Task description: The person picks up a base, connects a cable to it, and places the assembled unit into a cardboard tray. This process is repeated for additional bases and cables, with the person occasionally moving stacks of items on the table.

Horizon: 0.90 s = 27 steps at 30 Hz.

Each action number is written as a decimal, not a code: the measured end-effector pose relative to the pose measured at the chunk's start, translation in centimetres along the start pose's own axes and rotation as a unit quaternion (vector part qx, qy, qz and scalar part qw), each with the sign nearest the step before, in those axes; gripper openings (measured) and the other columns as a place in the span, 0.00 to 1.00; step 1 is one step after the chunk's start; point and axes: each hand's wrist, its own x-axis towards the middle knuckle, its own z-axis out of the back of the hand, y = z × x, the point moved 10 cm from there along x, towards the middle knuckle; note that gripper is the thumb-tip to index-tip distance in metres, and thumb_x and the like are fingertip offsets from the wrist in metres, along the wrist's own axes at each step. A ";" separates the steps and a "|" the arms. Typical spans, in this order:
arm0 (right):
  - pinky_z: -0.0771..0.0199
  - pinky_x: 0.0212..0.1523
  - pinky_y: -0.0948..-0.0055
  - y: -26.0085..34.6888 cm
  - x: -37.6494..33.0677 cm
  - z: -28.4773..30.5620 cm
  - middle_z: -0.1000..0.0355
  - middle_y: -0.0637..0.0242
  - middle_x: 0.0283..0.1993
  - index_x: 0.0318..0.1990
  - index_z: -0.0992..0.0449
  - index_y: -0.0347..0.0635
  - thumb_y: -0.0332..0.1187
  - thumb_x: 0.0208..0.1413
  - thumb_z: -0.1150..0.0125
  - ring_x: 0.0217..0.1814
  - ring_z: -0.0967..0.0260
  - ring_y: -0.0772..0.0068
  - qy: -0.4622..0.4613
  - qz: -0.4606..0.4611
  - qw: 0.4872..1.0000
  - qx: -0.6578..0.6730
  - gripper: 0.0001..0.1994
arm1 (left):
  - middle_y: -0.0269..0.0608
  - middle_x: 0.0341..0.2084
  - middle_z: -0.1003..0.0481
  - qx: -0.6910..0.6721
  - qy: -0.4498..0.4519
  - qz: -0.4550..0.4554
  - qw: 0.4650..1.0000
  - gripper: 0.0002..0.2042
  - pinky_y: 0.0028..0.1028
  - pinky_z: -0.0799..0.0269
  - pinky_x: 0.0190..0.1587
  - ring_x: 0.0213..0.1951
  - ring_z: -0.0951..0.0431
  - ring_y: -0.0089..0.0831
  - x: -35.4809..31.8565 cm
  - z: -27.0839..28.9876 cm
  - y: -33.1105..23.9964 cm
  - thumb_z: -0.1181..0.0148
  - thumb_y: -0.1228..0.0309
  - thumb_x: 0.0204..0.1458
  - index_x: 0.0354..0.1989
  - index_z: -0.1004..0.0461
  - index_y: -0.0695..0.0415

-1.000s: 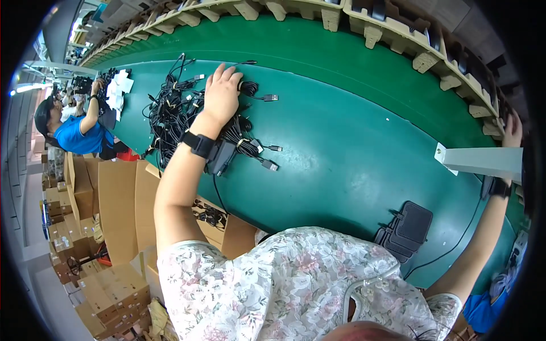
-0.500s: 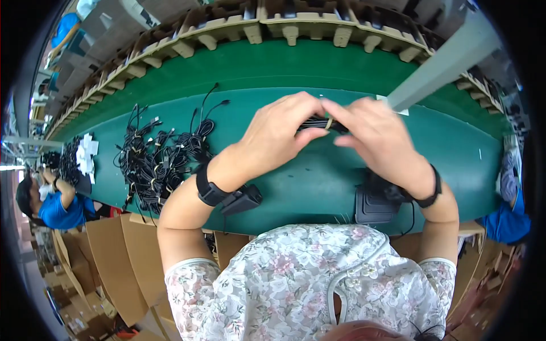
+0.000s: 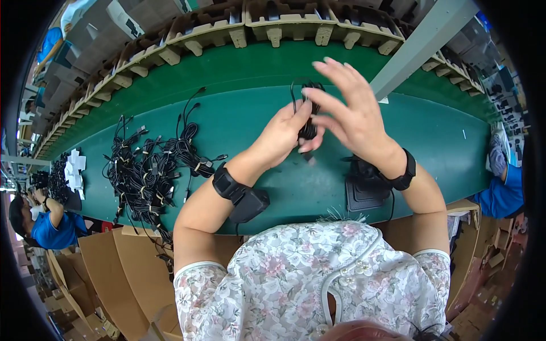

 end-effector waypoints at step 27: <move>0.27 0.36 0.59 -34.1 8.7 -3.4 0.25 0.51 0.33 0.30 0.21 0.37 0.28 0.42 0.45 0.37 0.27 0.50 0.242 -0.110 0.964 -0.008 0.09 | 0.39 0.32 0.33 0.731 -0.247 -0.199 0.605 0.10 0.31 0.28 0.34 0.36 0.29 0.36 -0.9 11.1 -3.4 0.43 0.67 0.50 0.38 0.32 0.58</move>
